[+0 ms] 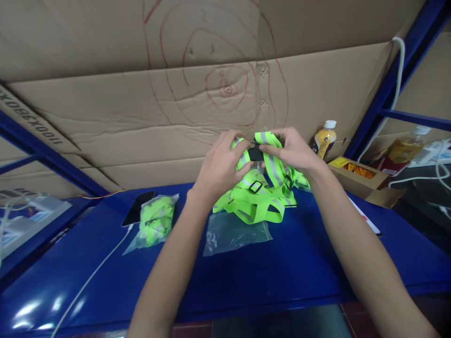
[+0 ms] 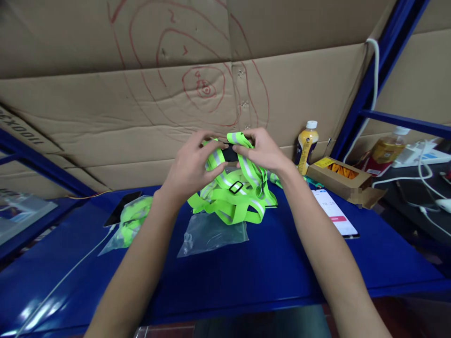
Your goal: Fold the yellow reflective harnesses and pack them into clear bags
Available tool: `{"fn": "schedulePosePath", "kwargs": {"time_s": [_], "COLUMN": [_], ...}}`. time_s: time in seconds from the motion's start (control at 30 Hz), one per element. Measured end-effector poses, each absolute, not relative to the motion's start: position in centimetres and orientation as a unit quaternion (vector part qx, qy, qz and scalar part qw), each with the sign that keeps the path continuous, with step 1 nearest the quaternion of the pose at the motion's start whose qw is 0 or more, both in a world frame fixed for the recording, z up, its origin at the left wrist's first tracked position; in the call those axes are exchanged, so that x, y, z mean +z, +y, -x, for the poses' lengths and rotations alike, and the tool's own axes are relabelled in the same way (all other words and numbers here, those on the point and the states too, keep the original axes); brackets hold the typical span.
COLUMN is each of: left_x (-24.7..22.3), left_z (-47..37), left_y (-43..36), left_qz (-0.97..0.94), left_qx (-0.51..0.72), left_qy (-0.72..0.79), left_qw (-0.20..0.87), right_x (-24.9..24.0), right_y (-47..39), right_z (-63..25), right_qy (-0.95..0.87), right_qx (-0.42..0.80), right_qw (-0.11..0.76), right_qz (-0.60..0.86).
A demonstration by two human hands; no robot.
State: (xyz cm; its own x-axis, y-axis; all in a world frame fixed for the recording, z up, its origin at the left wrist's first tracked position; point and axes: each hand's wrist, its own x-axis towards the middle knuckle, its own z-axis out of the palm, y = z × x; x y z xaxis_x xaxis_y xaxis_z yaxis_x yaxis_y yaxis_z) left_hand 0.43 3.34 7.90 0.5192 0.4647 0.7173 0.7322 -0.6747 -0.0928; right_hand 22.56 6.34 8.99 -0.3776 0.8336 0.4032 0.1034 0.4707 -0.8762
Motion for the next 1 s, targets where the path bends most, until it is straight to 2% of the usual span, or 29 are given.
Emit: {"fn": "schedulePosePath", "kwargs": {"time_s": [0.23, 0.43, 0.6, 0.67, 0.73, 0.83, 1.0], "left_x": [7.4, 7.3, 7.3, 7.2, 7.1, 6.7, 6.5], "left_z": [-0.4, -0.4, -0.1, 0.5, 1.5, 3.0, 4.2], "left_y": [4.0, 4.0, 4.3, 4.6, 5.0, 6.0, 7.7], "left_qz": [0.859, 0.870, 0.878, 0.872, 0.859, 0.816, 0.716], "left_qx": [-0.328, -0.292, -0.274, -0.281, -0.315, -0.431, -0.594], "left_qy": [-0.334, -0.344, -0.347, -0.356, -0.364, -0.370, -0.366], "left_qw": [0.205, 0.200, 0.185, 0.184, 0.172, 0.108, -0.004], "right_x": [9.0, 9.3, 9.3, 9.2, 9.2, 9.1, 8.6], "right_y": [6.2, 6.2, 6.3, 6.7, 7.4, 9.0, 11.2], "right_z": [-22.3, -22.5, -22.8, -23.5, -24.7, -26.9, -28.8], "right_qy": [-0.731, -0.801, -0.810, -0.776, -0.714, -0.629, -0.566], "right_qx": [0.384, 0.302, 0.272, 0.305, 0.329, 0.330, 0.276], "right_qw": [0.459, 0.401, 0.397, 0.429, 0.499, 0.600, 0.674], "right_qz": [0.327, 0.327, 0.335, 0.348, 0.364, 0.369, 0.387]}}
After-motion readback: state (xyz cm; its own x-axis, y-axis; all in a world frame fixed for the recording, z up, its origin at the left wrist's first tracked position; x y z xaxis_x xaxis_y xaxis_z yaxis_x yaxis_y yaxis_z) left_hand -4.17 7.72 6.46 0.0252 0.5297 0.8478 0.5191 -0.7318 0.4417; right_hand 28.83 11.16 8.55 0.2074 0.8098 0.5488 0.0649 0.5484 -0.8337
